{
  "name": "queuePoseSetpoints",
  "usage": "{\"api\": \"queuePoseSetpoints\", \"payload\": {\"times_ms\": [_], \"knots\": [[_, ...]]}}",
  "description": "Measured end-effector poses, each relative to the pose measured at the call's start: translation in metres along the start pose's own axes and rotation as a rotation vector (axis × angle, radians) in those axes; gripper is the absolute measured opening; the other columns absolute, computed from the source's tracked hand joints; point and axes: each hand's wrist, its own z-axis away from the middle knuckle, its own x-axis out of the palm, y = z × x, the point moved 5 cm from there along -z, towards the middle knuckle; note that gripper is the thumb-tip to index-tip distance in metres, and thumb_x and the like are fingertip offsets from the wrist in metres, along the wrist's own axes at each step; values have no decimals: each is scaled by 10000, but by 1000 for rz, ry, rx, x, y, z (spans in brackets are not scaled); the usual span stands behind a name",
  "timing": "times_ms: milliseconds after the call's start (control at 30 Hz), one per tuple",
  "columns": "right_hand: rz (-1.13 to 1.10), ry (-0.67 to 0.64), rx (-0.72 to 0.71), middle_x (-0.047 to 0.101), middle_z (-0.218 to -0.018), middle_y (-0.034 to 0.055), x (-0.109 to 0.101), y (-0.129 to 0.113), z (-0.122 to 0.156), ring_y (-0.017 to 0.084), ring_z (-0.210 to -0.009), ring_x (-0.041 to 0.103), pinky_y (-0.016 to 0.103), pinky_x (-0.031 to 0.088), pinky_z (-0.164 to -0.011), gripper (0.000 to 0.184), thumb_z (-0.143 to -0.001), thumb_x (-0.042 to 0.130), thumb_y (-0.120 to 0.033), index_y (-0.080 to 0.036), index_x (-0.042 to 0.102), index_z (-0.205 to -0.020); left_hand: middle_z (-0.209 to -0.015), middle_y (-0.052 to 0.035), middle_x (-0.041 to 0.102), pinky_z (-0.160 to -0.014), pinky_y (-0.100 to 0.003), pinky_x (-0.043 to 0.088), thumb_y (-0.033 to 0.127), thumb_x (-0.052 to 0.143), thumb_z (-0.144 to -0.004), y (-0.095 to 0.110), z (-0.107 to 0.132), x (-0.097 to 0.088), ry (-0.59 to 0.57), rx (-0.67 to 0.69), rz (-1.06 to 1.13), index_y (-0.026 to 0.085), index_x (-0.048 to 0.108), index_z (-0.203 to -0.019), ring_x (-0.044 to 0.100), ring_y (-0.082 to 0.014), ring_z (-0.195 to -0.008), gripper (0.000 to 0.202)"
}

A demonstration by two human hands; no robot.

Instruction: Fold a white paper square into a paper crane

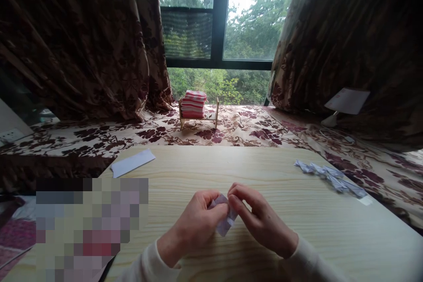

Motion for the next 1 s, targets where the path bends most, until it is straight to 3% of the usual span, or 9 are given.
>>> {"api": "queuePoseSetpoints", "payload": {"times_ms": [133,233,433,633,1000], "knots": [[-63,53,101,421,-666,-13,-3,7,-1,137,-641,409,272,352,-613,405,-959,330,-462,-199,437,-670,-647,-28,603,-601,-240,397,324,605,-759,6,1,-9,228,95,84,110,650,-709,500,-130,-625,225],[-51,20,102,436,-669,-10,1,6,-3,140,-646,407,275,351,-612,392,-929,388,-489,-190,466,-688,-714,-59,669,-660,-259,425,349,645,-752,6,2,-12,295,117,151,99,699,-764,548,-157,-684,256],[4,47,52,448,-672,-1,2,2,-3,144,-642,417,282,358,-608,342,-920,403,-430,-187,462,-687,-734,-69,705,-722,-286,447,342,636,-769,1,2,-9,201,49,171,95,745,-833,591,-182,-724,277],[28,99,31,451,-661,-4,-4,2,-4,138,-627,421,275,359,-595,327,-917,412,-397,-188,462,-670,-799,-76,724,-794,-324,470,276,618,-767,4,1,-7,133,82,125,103,748,-907,629,-217,-799,258],[18,77,23,440,-665,-15,5,9,0,130,-626,417,258,374,-582,313,-936,407,-393,-199,442,-692,-724,-63,700,-673,-283,452,336,664,-756,-3,0,-2,115,34,146,104,742,-815,607,-200,-728,252]]}}
